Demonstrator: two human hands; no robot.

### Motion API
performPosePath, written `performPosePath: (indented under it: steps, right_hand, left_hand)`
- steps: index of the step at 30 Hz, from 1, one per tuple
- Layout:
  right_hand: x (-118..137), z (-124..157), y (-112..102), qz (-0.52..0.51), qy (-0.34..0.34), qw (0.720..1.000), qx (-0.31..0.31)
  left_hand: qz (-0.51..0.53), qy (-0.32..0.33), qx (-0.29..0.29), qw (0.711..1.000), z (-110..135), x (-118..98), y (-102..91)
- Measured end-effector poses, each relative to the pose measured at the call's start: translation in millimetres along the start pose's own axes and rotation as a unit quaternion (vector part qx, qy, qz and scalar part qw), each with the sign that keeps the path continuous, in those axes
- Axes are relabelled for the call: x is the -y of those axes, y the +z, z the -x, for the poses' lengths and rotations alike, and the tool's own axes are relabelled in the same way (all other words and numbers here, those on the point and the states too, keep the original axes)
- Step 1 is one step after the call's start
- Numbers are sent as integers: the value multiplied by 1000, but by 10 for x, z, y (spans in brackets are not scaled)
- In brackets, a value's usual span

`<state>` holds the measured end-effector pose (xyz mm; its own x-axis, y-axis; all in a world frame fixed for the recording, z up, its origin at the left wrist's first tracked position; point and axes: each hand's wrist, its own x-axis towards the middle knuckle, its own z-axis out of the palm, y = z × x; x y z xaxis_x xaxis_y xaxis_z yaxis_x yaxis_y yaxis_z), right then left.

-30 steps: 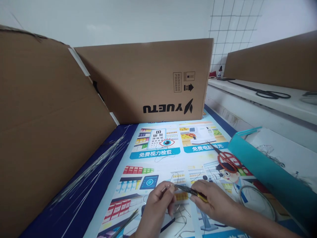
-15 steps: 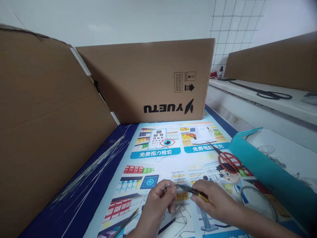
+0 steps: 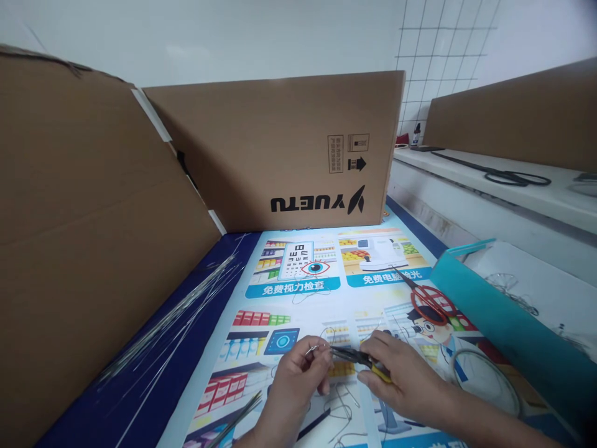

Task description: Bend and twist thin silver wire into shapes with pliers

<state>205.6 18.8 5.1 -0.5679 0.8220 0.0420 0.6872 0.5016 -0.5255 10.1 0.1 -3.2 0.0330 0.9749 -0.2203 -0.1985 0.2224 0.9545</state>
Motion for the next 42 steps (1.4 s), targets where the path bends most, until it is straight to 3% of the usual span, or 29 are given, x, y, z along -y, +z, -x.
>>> performPosePath:
  steps: [19, 25, 33, 42]
  right_hand:
    - [57, 28, 13, 82, 3, 996, -31]
    - [35, 19, 36, 95, -6, 994, -48]
    - [40, 14, -27, 31, 13, 999, -17]
    - [28, -29, -72, 21, 37, 999, 12]
  left_hand:
    - [-123, 49, -8, 991, 29, 13, -28]
    - [-92, 28, 2, 995, 18, 23, -26]
    - [-29, 4, 40, 999, 40, -66, -15]
    - [-35, 8, 2, 999, 15, -122, -17]
